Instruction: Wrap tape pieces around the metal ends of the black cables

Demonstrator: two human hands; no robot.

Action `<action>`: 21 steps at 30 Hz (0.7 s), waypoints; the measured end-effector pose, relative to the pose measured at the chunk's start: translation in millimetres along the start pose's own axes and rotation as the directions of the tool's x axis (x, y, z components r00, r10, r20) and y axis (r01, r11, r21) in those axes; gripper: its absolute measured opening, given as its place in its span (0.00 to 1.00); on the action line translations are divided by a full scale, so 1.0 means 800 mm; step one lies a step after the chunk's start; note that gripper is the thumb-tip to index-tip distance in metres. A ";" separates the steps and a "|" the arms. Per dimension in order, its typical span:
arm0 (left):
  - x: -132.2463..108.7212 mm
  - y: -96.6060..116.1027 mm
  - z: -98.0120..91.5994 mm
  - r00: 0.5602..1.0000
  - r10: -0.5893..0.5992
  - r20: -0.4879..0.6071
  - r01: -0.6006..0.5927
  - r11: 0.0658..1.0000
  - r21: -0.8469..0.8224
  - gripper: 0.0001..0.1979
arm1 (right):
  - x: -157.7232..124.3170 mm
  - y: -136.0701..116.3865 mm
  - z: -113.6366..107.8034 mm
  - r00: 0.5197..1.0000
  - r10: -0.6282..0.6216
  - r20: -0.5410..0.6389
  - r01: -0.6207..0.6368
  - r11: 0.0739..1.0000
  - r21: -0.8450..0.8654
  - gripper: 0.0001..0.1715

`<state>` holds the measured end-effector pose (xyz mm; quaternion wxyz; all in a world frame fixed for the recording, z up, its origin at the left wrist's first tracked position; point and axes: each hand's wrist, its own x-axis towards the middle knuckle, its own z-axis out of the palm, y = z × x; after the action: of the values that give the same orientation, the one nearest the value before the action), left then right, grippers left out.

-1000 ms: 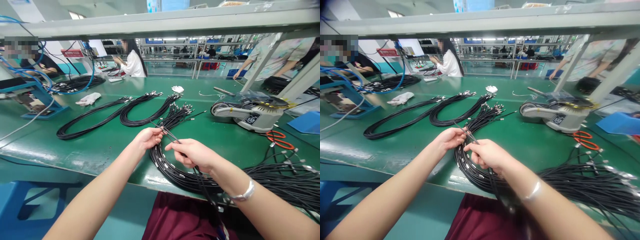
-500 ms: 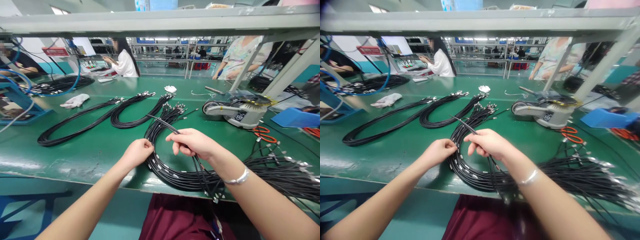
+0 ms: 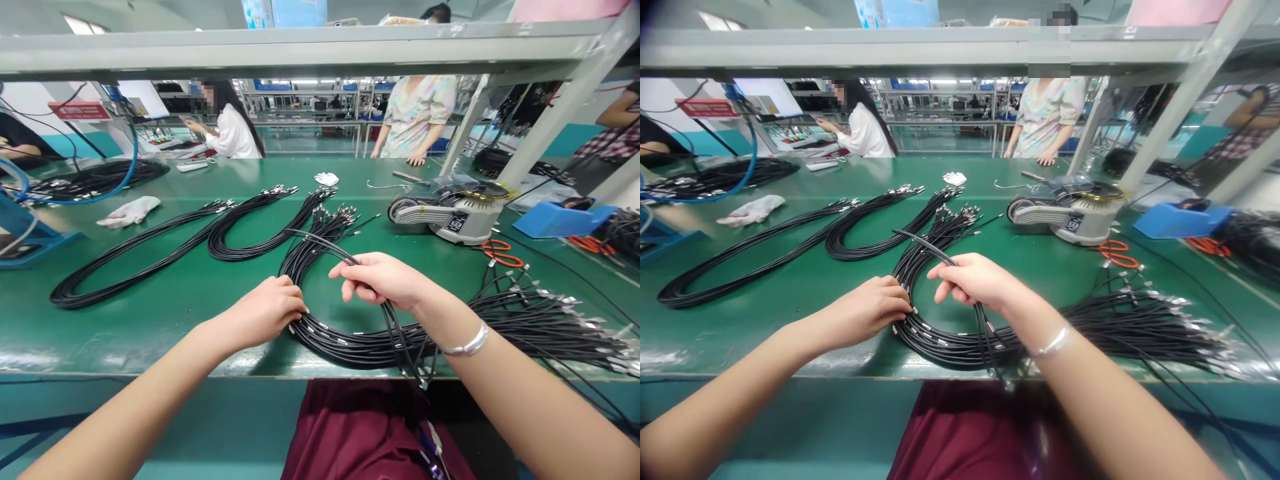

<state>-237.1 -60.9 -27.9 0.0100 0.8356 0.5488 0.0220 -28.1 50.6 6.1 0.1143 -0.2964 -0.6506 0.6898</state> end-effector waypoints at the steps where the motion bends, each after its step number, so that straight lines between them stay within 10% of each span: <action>1: 0.001 -0.003 -0.004 0.999 0.035 -0.008 -0.035 0.999 0.032 0.11 | -0.001 0.000 0.003 1.000 0.005 -0.005 -0.005 1.000 -0.014 0.10; 9: 0.015 -0.021 -0.013 0.874 0.237 -0.424 -0.185 0.969 0.162 0.11 | 0.000 -0.006 0.010 0.991 -0.073 -0.116 0.042 0.968 -0.247 0.10; 16: 0.058 -0.030 -0.010 0.635 0.141 -0.759 -0.171 0.985 0.040 0.07 | -0.004 -0.011 0.005 0.988 -0.049 -0.145 -0.010 0.925 -0.379 0.09; 21: 0.066 -0.002 0.003 0.397 -0.383 -0.834 -0.065 0.895 -0.441 0.06 | -0.006 -0.047 -0.014 0.976 -0.048 -0.215 -0.032 0.935 -0.353 0.10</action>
<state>-217.7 -12.1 -28.9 -0.1130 0.6089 0.5272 0.5818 -26.3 61.8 43.7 0.1330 -0.3838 -0.7488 0.5238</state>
